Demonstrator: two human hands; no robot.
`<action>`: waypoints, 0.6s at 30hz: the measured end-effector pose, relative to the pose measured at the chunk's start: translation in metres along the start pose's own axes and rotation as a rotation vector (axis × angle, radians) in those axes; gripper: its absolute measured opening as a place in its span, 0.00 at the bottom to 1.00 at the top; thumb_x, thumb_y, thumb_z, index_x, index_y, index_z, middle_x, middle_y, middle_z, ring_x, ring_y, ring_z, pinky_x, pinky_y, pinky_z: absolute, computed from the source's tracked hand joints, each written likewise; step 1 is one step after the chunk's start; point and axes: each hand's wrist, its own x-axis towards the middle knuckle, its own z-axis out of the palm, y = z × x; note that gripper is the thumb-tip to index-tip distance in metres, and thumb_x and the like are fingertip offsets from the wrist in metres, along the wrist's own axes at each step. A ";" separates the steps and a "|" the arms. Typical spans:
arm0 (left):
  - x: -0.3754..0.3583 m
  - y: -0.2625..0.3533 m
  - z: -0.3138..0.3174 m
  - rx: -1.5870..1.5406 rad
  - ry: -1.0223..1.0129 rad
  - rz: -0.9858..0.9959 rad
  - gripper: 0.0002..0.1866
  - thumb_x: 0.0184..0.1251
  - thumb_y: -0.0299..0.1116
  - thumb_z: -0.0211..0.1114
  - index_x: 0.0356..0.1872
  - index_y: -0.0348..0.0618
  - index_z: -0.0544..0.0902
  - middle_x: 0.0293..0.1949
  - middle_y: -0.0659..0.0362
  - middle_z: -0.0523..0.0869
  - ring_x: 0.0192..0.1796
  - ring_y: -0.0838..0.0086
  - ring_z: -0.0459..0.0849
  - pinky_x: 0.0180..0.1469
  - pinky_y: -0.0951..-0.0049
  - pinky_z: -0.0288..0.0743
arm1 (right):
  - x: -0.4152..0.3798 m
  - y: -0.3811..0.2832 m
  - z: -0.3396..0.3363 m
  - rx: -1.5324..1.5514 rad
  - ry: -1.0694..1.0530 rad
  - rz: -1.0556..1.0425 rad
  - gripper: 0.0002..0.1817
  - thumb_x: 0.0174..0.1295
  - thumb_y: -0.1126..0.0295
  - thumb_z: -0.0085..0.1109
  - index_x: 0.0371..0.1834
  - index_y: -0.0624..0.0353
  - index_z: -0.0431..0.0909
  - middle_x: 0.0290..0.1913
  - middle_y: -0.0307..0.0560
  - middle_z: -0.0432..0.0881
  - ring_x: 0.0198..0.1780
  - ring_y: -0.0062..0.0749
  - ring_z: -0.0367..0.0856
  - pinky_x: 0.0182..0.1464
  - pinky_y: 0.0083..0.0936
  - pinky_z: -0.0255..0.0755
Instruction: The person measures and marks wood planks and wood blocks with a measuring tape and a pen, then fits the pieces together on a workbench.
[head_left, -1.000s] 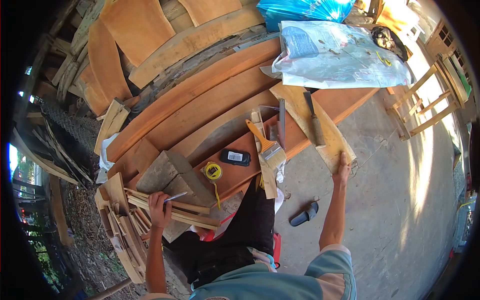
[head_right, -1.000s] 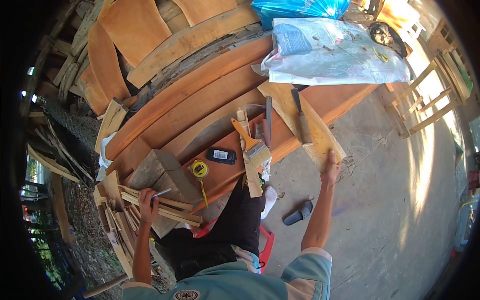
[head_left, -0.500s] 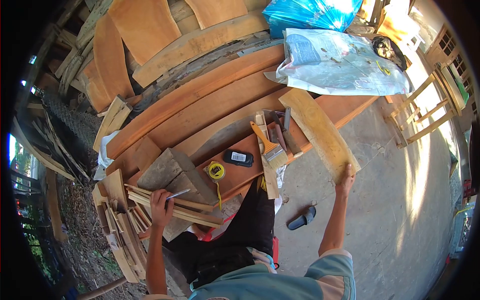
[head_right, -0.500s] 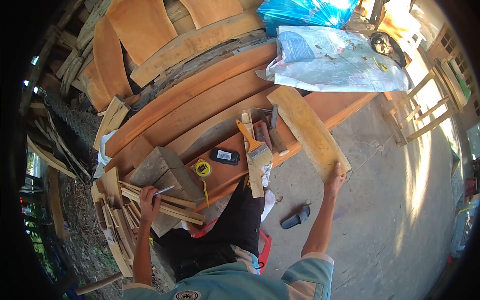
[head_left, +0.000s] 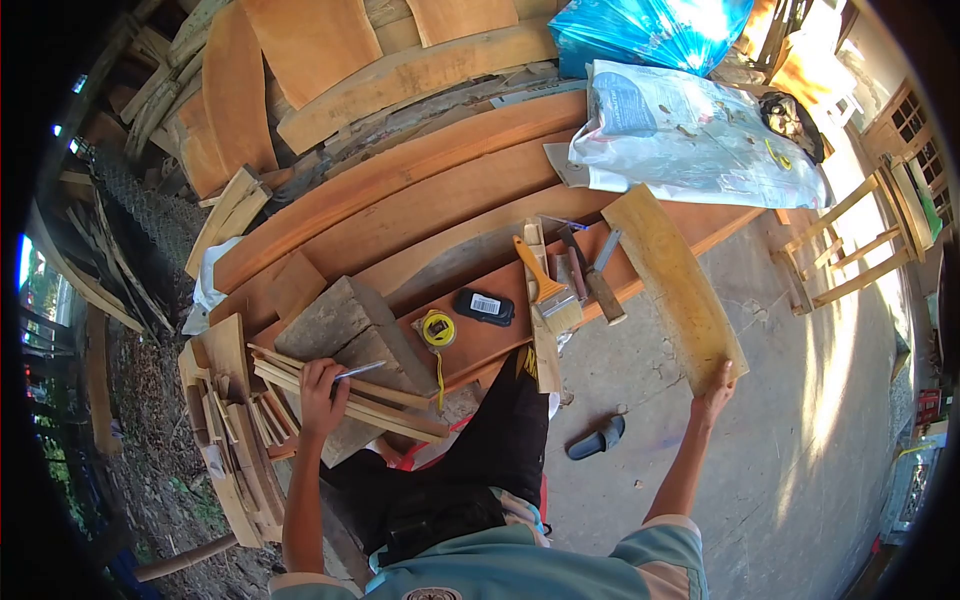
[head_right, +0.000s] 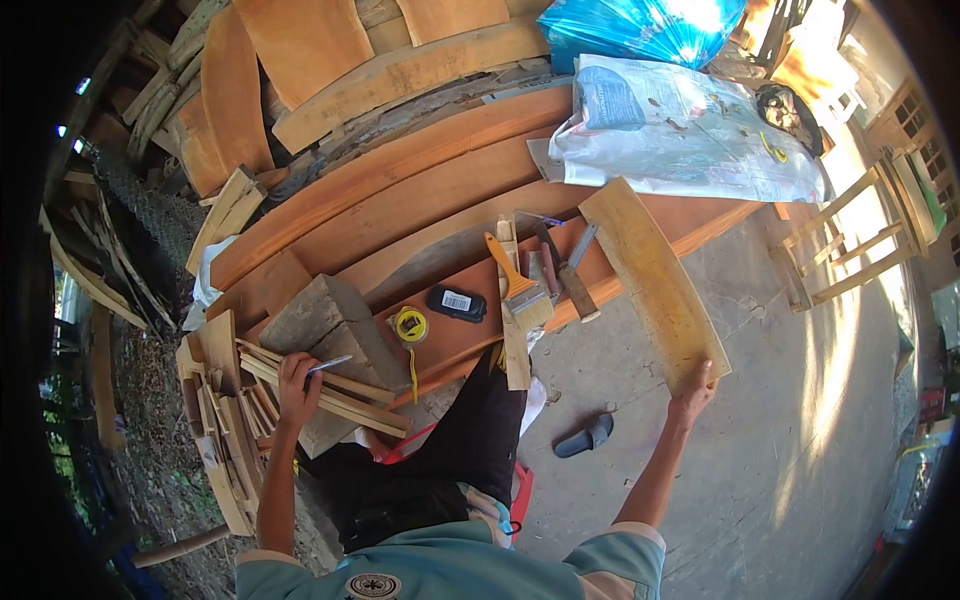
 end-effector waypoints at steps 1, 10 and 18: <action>0.001 0.000 0.001 -0.001 0.002 0.000 0.05 0.57 0.27 0.60 0.33 0.37 0.78 0.37 0.53 0.76 0.44 0.58 0.73 0.48 0.60 0.64 | 0.000 -0.002 -0.007 -0.010 0.007 -0.014 0.22 0.64 0.59 0.56 0.54 0.63 0.70 0.48 0.47 0.77 0.46 0.32 0.78 0.45 0.30 0.74; 0.000 0.002 -0.001 0.006 -0.011 0.015 0.06 0.58 0.26 0.60 0.35 0.36 0.78 0.38 0.52 0.75 0.44 0.57 0.73 0.49 0.61 0.64 | -0.004 -0.061 0.001 0.041 0.169 -0.108 0.28 0.63 0.55 0.57 0.60 0.62 0.65 0.53 0.50 0.74 0.51 0.38 0.75 0.47 0.34 0.76; 0.001 -0.001 -0.004 -0.017 0.036 0.015 0.06 0.53 0.27 0.62 0.33 0.39 0.79 0.36 0.54 0.76 0.43 0.58 0.74 0.48 0.60 0.65 | 0.008 -0.102 0.082 -0.145 -0.175 -0.206 0.25 0.64 0.59 0.56 0.58 0.66 0.66 0.50 0.49 0.75 0.48 0.31 0.75 0.50 0.26 0.71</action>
